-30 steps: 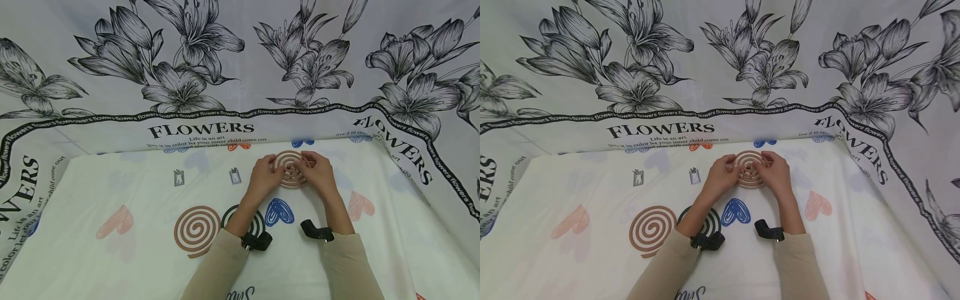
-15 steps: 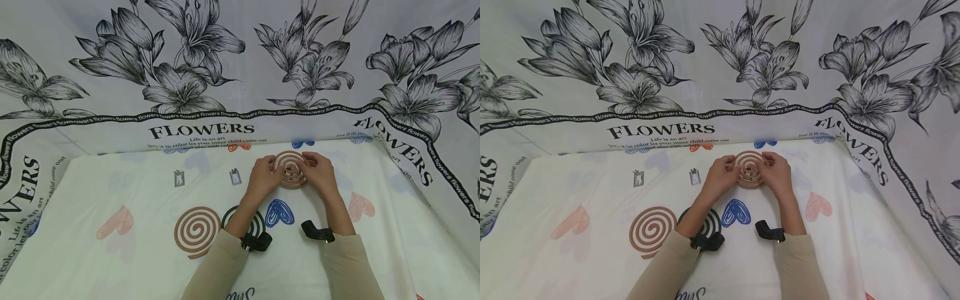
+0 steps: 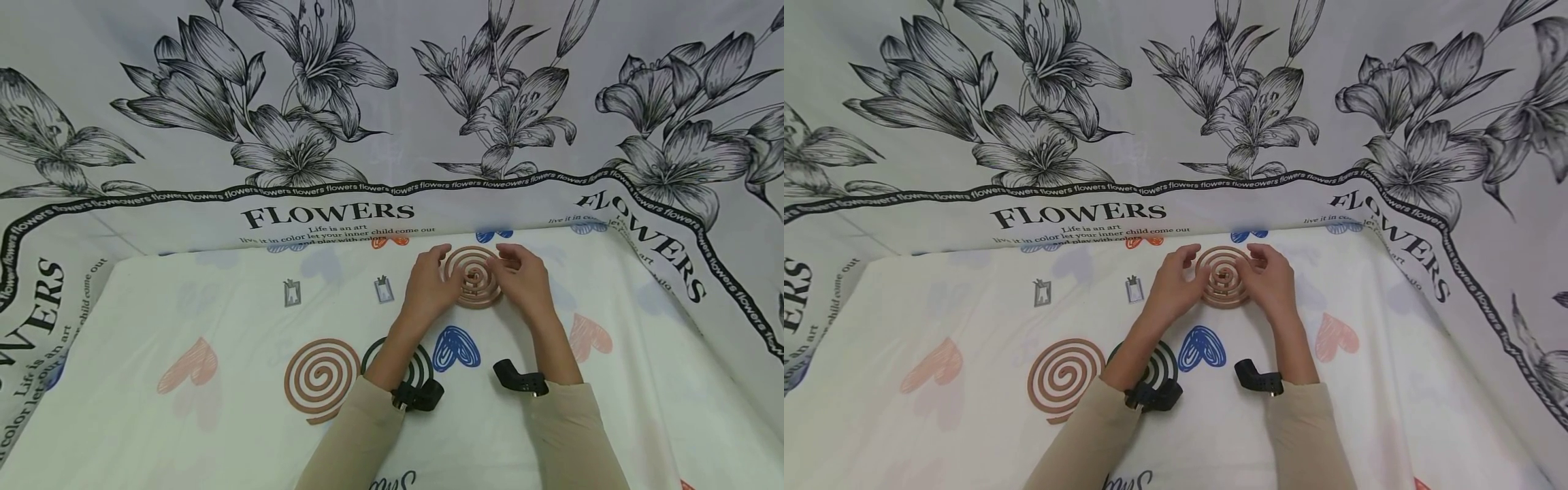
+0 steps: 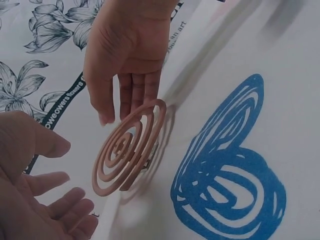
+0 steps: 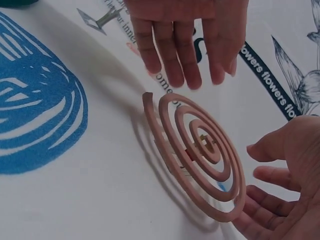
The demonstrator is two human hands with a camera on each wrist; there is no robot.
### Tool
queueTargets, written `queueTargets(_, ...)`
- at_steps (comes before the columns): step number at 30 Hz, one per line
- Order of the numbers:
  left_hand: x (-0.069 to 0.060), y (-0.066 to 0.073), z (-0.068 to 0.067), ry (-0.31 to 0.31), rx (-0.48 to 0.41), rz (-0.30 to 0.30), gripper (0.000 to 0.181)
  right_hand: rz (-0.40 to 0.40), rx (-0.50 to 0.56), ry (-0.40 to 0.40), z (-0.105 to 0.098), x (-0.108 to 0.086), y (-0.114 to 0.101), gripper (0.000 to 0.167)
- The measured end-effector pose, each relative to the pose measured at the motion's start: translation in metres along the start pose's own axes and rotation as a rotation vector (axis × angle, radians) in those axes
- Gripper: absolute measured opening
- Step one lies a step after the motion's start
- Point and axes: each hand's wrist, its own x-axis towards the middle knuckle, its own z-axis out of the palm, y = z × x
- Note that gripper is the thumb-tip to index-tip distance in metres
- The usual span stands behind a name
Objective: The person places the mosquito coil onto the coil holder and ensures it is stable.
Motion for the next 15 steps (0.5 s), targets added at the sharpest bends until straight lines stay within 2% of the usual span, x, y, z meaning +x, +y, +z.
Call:
queueTargets(5, -0.001, 0.002, -0.002, -0.009, 0.006, 0.023, 0.054, -0.018, -0.01, 0.015, -0.004, -0.001, -0.004, 0.052)
queueTargets(9, -0.001, 0.008, -0.005, -0.021, 0.028, 0.081, 0.054, -0.09, -0.045, 0.027, -0.009, -0.003, -0.009, 0.053)
queueTargets(15, -0.012, 0.021, -0.021, -0.038, 0.052, 0.161, 0.06, -0.199, -0.101, 0.019, -0.01, -0.004, -0.012, 0.056)
